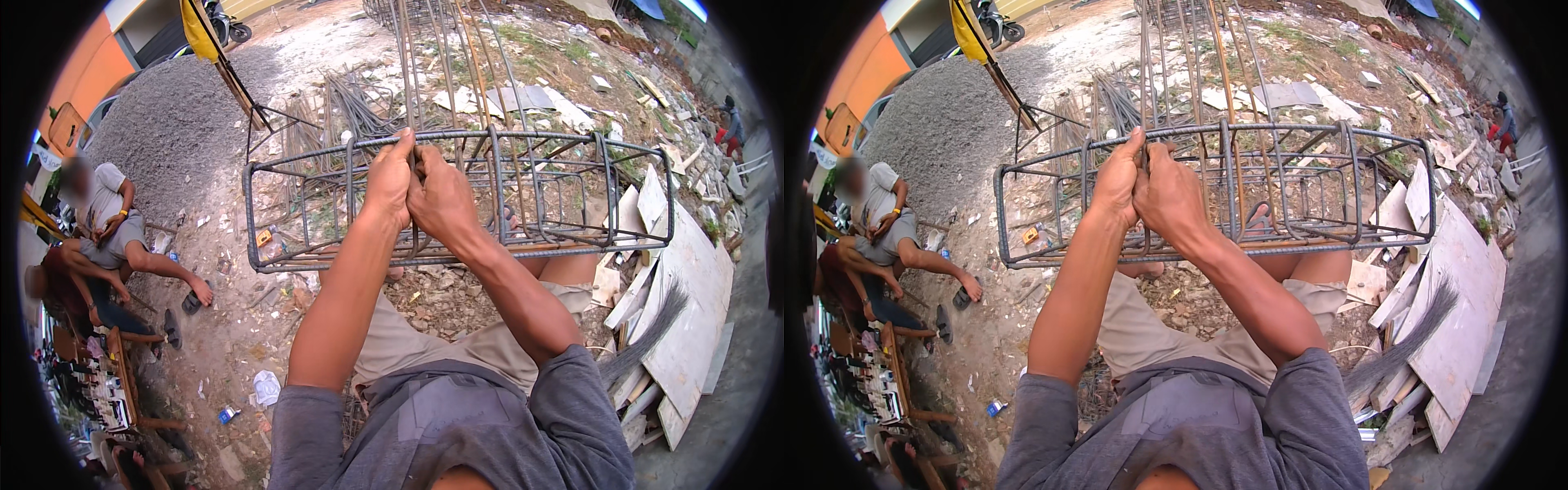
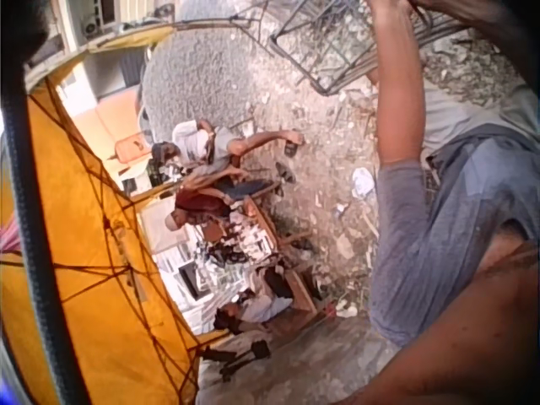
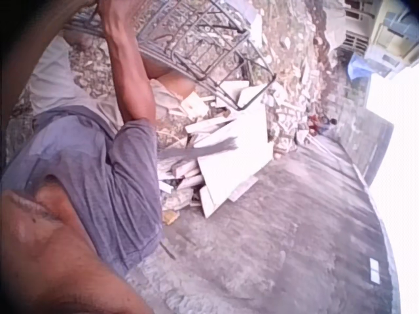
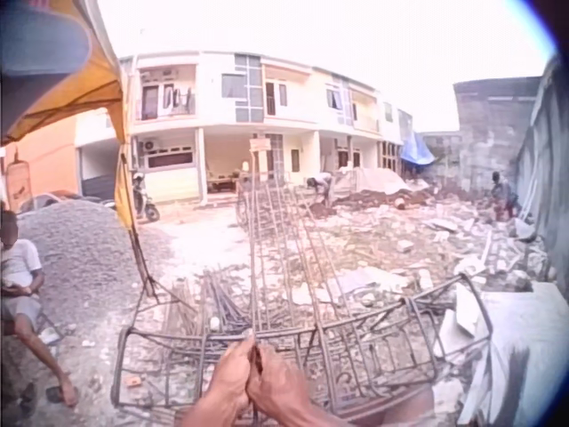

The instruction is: The person assembles a rectangular metal frame by hand, using pliers to bend and secure wire ties at the joints. The person repeatedly adjusts the frame's position and tightens connections to stabilize the structure.

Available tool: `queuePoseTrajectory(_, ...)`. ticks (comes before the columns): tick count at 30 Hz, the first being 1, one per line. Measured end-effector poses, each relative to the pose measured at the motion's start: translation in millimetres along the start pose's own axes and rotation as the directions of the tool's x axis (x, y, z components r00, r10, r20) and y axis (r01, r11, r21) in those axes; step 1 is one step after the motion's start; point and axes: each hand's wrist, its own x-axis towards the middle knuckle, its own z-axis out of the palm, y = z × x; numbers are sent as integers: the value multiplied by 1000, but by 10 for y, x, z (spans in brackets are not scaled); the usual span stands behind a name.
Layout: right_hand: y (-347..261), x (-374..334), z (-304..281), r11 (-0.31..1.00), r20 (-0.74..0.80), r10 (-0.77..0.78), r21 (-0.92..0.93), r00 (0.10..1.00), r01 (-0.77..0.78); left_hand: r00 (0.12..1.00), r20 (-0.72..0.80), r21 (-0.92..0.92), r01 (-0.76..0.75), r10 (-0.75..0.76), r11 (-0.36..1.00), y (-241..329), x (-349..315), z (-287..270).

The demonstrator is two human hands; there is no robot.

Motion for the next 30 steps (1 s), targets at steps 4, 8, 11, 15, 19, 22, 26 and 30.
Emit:
queuePoseTrajectory(4, -9, 32, -82, 995, -14, -8, 98, 1000, 9, 998, 38, -91, -50, 53, 995, 31, 55, 71)
queuePoseTrajectory(8, -15, 26, -149, 996, 20, -94, 0, 995, 94, 988, -53, 59, -141, 144, 988, -6, 281, -76)
queuePoseTrajectory(11, -68, -266, -366, 964, 32, -248, -91, 968, 250, 987, -48, 150, -146, 155, 978, 66, 222, -199)
queuePoseTrajectory(15, 206, -878, -1267, 800, -133, -555, 185, 821, 571, 964, -156, 30, -213, 215, 977, 51, 271, -112)
queuePoseTrajectory(19, 1357, -1707, -2060, 888, -687, -65, 291, 723, 356, 972, -56, 20, -228, 229, 973, 108, 270, -164)
queuePoseTrajectory(22, 2678, -2262, -2227, 825, -720, 547, 550, 426, -130, 973, 18, 35, -230, 229, 973, 216, 304, -446)
queuePoseTrajectory(26, 4546, -3478, -1287, 528, -559, 818, 643, 131, -554, 973, 68, 11, -223, 222, 975, 240, 264, -531)
queuePoseTrajectory(30, 5312, -4303, -272, 366, -457, 882, 505, 117, -782, 962, 194, 12, -197, 191, 980, 298, 360, -446)
